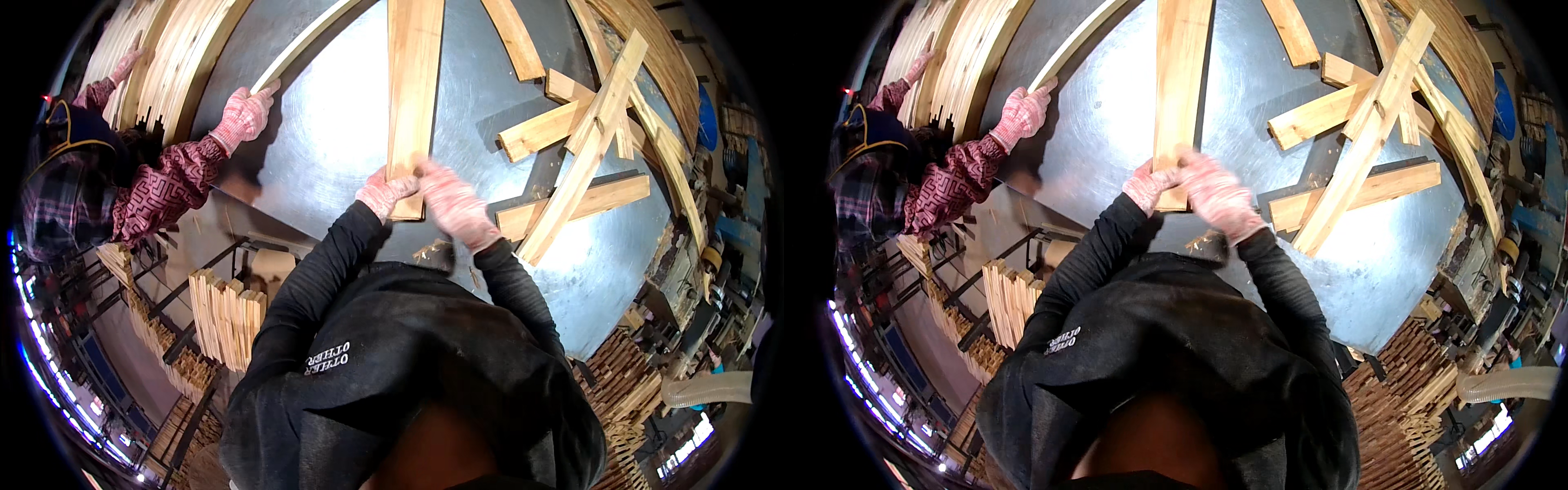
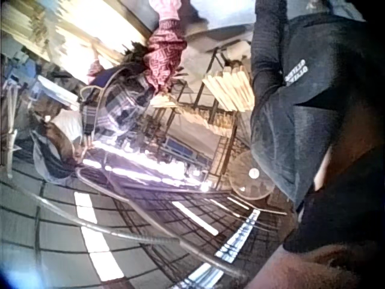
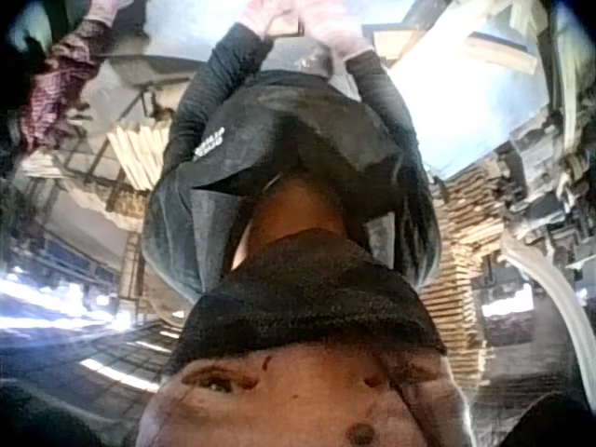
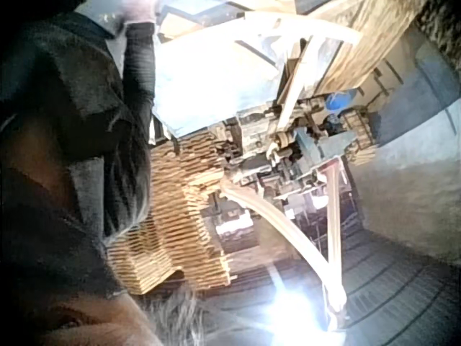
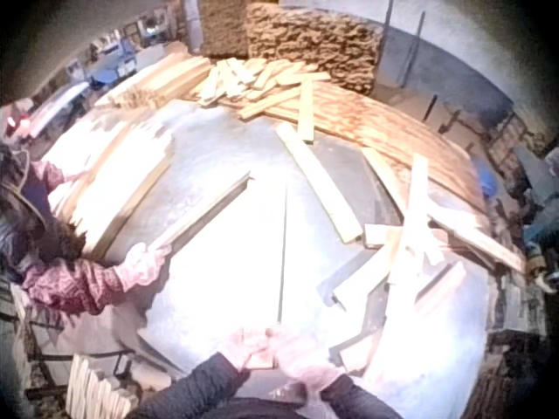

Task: The person sorts and stacks thin wooden planks on a metal table. They pick up planks from a pile, inspect them, and place them into a neat stack, occasionally moving other planks aside to reach the work.

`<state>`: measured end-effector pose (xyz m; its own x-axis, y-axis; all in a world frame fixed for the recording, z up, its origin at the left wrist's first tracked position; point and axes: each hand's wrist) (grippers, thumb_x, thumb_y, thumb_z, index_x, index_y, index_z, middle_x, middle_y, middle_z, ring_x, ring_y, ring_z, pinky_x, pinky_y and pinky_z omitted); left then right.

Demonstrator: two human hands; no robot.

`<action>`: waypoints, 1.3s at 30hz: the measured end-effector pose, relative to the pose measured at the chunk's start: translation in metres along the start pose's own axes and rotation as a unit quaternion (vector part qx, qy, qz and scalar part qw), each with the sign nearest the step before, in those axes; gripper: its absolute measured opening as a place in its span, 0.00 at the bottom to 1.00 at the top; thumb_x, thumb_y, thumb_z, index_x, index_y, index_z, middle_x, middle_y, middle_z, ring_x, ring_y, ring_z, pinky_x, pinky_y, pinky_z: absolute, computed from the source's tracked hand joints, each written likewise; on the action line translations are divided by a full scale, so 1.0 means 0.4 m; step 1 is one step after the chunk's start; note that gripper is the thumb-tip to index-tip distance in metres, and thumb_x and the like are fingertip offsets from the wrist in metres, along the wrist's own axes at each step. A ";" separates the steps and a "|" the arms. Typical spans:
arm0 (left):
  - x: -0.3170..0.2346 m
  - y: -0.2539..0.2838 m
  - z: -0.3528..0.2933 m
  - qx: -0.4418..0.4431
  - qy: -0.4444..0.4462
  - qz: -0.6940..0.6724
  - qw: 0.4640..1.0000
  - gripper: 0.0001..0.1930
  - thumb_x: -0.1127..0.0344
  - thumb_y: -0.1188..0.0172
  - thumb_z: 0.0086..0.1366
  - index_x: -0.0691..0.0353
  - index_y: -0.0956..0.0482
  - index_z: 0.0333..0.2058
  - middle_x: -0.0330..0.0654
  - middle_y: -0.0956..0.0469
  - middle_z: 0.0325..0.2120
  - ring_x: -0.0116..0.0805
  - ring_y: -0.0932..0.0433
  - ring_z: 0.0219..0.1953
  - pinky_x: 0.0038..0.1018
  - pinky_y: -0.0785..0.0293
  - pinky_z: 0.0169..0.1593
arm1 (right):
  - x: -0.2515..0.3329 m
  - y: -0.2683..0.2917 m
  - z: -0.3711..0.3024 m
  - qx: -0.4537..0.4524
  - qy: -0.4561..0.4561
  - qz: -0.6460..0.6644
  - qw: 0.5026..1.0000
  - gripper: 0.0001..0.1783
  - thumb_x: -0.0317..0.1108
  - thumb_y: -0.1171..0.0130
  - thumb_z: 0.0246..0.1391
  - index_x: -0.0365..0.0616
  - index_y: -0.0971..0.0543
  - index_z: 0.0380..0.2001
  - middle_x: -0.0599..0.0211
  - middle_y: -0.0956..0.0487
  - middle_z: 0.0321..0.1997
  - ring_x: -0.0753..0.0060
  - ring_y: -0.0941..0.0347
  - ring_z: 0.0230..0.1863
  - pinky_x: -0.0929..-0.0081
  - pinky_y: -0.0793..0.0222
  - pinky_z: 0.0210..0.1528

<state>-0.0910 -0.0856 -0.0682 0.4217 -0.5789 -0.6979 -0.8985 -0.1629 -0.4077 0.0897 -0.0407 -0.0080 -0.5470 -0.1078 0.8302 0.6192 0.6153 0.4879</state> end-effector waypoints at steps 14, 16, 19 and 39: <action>-0.242 0.526 0.073 -0.168 -0.080 0.289 0.939 0.32 0.67 0.34 0.53 0.65 0.34 0.56 0.45 0.20 0.45 0.38 0.21 0.47 0.30 0.25 0.50 | -0.094 0.431 0.224 -0.288 -0.108 -0.278 0.910 0.39 0.52 0.46 0.56 0.39 0.40 0.64 0.45 0.31 0.60 0.45 0.32 0.58 0.55 0.33 0.56; -0.300 0.432 0.085 -0.119 -0.104 0.395 0.905 0.25 0.74 0.38 0.55 0.65 0.30 0.53 0.42 0.21 0.43 0.38 0.22 0.45 0.30 0.23 0.47 | -0.173 0.470 0.320 -0.309 -0.088 -0.379 0.868 0.44 0.60 0.42 0.49 0.41 0.37 0.61 0.43 0.30 0.56 0.43 0.31 0.56 0.53 0.34 0.56; -0.333 0.391 0.080 -0.050 -0.038 0.248 0.967 0.23 0.67 0.35 0.58 0.67 0.28 0.52 0.39 0.22 0.42 0.29 0.23 0.39 0.24 0.25 0.44 | -0.262 0.481 0.403 -0.254 -0.237 -0.375 0.859 0.52 0.66 0.37 0.40 0.45 0.42 0.61 0.43 0.28 0.54 0.43 0.27 0.53 0.54 0.31 0.53; -0.405 0.231 0.151 -0.325 -0.056 0.607 0.723 0.35 0.36 0.55 0.66 0.68 0.25 0.47 0.58 0.20 0.38 0.56 0.21 0.43 0.45 0.28 0.50 | -0.008 -0.055 0.190 -0.117 -0.153 0.442 0.876 0.57 0.34 0.30 0.45 0.37 0.55 0.70 0.52 0.34 0.62 0.62 0.33 0.59 0.73 0.34 0.59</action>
<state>-0.2350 0.0415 -0.0285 -0.7512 -0.5487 -0.3670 -0.4672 0.0493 0.8828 0.0352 0.0053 -0.0420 0.1022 0.5670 0.8174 0.9558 0.1716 -0.2385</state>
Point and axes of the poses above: each hand's wrist, its own z-axis towards the middle knuckle, its own y-axis out of the back of the hand, x = y × z
